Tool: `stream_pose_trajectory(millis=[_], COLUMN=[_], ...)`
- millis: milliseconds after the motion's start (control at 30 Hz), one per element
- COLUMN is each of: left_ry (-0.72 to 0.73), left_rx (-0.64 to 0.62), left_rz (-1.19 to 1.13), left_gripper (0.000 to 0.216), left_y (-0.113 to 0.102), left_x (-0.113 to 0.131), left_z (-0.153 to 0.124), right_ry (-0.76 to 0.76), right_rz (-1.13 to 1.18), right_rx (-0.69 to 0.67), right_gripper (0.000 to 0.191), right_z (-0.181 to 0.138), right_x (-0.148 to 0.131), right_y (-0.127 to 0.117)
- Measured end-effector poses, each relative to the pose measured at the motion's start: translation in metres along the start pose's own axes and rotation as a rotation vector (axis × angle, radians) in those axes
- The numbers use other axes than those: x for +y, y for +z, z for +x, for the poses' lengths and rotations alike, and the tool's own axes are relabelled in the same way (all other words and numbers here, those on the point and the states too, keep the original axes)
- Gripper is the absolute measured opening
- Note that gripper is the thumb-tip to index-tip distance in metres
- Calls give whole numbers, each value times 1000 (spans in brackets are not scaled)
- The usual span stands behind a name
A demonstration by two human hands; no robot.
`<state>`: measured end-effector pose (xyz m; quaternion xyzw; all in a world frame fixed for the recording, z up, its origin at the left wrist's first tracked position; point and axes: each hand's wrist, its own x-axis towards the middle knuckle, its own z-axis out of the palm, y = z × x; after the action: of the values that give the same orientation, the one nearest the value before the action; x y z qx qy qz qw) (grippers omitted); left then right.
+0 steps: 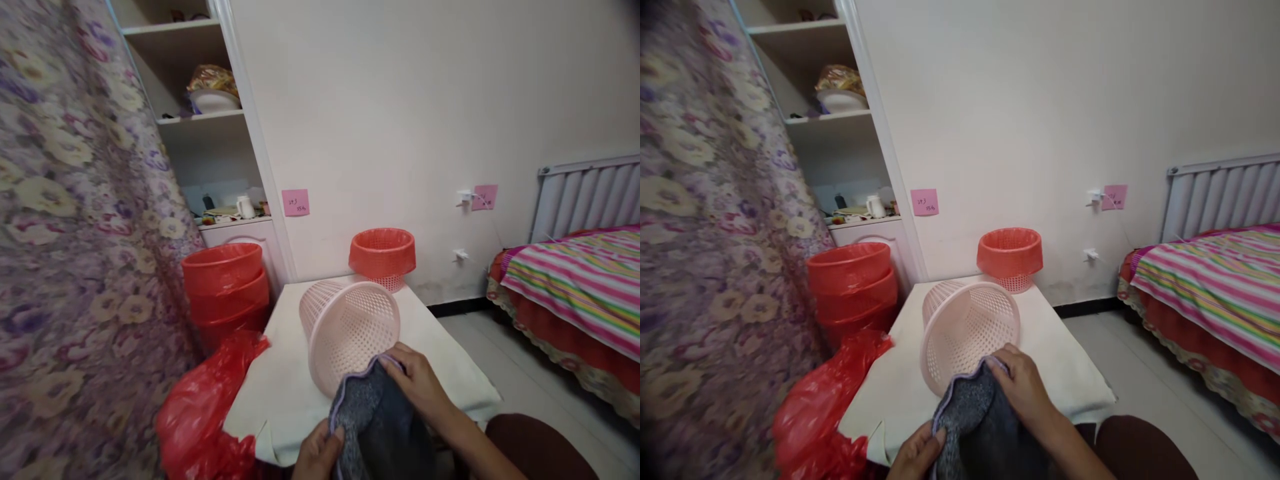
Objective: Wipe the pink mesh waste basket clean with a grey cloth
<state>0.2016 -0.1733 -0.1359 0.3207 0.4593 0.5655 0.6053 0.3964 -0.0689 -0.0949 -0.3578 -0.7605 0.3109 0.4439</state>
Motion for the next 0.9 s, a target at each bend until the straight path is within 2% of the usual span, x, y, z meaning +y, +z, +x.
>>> stream_pose_trajectory(millis=[133,233,333,533,567,667,700,733,800,900], left_ry=[-66,-149,-133,-103,-103,-106,-109,-111,-107,-111], left_rx=[56,71,80,123,128,144,145,139,112,54], left_rz=[-40,-44,-65,-99,-107,-127,-133,-139,-146,-134], left_gripper=[39,39,35,26,25,24,24,24,24,26], left_y=[10,15,18,14,13,13,14,15,17,16], left_x=[0,4,8,5,5,3,3,3,3,6], left_z=[-2,-8,-13,-14,-13,-9,-9,-9,-9,-14], right_ry=[-47,-12,-3,-32,-46,-105,-100,-73,35,194], right_rz=[35,76,94,125,128,103,87,76,111,335], right_rx=[-139,-154,-151,-247,-265,-313,-301,-279,-227,-228], right_gripper=[18,12,11,15,19,59,61,56,32,12], right_z=[-30,-46,-54,-65,-67,-73,-74,-74,-73,-64], right_x=[-19,-18,-12,-7,-7,-5,-5,-5,-4,-1], right_y=[35,52,57,60,61,64,64,64,63,54])
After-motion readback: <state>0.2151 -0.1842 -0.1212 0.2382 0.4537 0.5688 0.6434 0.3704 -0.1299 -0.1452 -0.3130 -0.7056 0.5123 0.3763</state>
